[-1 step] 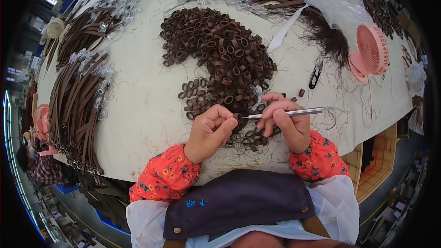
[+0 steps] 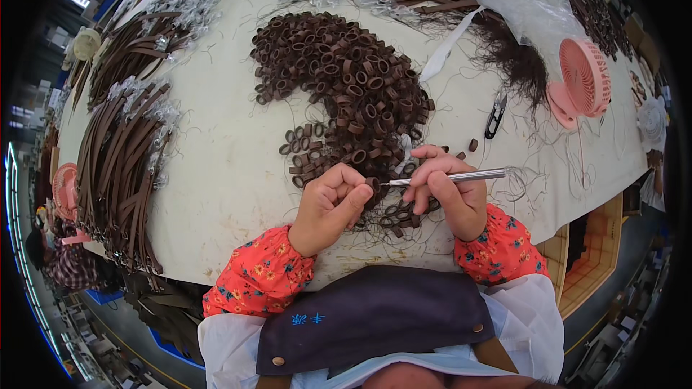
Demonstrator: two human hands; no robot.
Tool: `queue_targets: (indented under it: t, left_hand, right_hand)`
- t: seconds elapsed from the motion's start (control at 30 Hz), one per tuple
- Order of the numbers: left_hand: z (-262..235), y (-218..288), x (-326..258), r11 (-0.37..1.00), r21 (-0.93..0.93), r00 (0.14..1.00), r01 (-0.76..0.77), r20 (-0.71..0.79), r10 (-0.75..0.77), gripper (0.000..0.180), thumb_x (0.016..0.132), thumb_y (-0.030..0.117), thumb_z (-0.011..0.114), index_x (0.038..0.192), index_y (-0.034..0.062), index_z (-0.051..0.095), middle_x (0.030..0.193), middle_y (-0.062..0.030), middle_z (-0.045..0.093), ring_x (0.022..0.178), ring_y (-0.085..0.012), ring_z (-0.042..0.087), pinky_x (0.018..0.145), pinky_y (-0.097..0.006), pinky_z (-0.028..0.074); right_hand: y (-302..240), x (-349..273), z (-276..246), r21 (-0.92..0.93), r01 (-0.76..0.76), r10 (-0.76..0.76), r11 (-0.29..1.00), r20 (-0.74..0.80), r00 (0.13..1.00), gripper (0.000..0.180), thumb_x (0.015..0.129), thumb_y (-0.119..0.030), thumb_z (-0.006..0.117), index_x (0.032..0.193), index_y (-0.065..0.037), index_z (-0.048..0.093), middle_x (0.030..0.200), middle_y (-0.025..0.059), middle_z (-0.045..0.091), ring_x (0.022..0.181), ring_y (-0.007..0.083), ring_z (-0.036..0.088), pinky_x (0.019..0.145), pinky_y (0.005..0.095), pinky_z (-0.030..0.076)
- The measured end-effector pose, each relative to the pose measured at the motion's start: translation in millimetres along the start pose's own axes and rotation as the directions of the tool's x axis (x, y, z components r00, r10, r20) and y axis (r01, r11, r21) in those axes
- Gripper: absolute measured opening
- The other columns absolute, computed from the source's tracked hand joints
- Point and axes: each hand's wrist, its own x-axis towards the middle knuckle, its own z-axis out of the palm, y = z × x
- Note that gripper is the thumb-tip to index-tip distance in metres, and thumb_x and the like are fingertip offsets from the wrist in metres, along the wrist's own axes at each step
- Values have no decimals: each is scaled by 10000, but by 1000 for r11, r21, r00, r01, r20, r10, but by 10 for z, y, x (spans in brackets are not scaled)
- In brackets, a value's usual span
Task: The person sits at a workbench in a factory setting, using a metal rod tool to thread dark hair strands through small brown cylindrical rings. They repeatedly pick up a ring, insert the tool, and pull the hair through, then place the finished unit back onto the table. The process is repetitive and focused on manual assembly of small components.
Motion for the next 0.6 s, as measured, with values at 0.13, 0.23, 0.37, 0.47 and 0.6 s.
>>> queue_targets:
  t: [0.13,0.23,0.37,0.47,0.6]
  left_hand:
    - [2,3,-1,1000,5,1000,-10,-1,10,113,973,121,564,956,25,507,643,43,508,507,-2,414,457,-174,317]
    - [2,7,-3,1000,12,1000,-13,4,13,109,972,117,564,958,24,507,645,48,505,512,2,410,460,-173,310]
    - [-3,-1,-4,1000,4,1000,-11,16,11,101,971,107,562,967,23,506,652,51,503,524,8,406,465,-171,298]
    - [5,8,-10,999,23,1000,-24,-10,24,96,966,101,570,958,20,518,643,65,502,526,11,389,469,-176,287]
    - [-70,42,-6,919,378,983,-115,-87,159,66,941,71,591,954,19,553,600,62,492,517,-2,396,477,-188,301]
  right_hand:
    - [-4,2,10,-9,-12,12,1000,1,1000,211,997,-183,455,950,-51,613,636,-3,624,704,107,627,1023,417,329]
    - [-2,0,13,-17,-13,12,1000,-1,1000,217,998,-184,454,948,-49,617,634,-2,624,702,109,631,1020,419,336]
    - [2,0,17,-18,-9,8,1000,-7,1000,220,999,-186,455,951,-45,617,635,-1,624,703,108,634,1018,419,340]
    - [11,-3,15,-17,1,-1,1000,-5,1000,218,999,-185,453,961,-41,613,631,2,619,699,112,634,1018,420,343]
    - [7,-13,-8,13,23,-23,1000,-43,999,221,1001,-184,446,970,-37,608,624,4,610,693,115,630,1016,416,351]
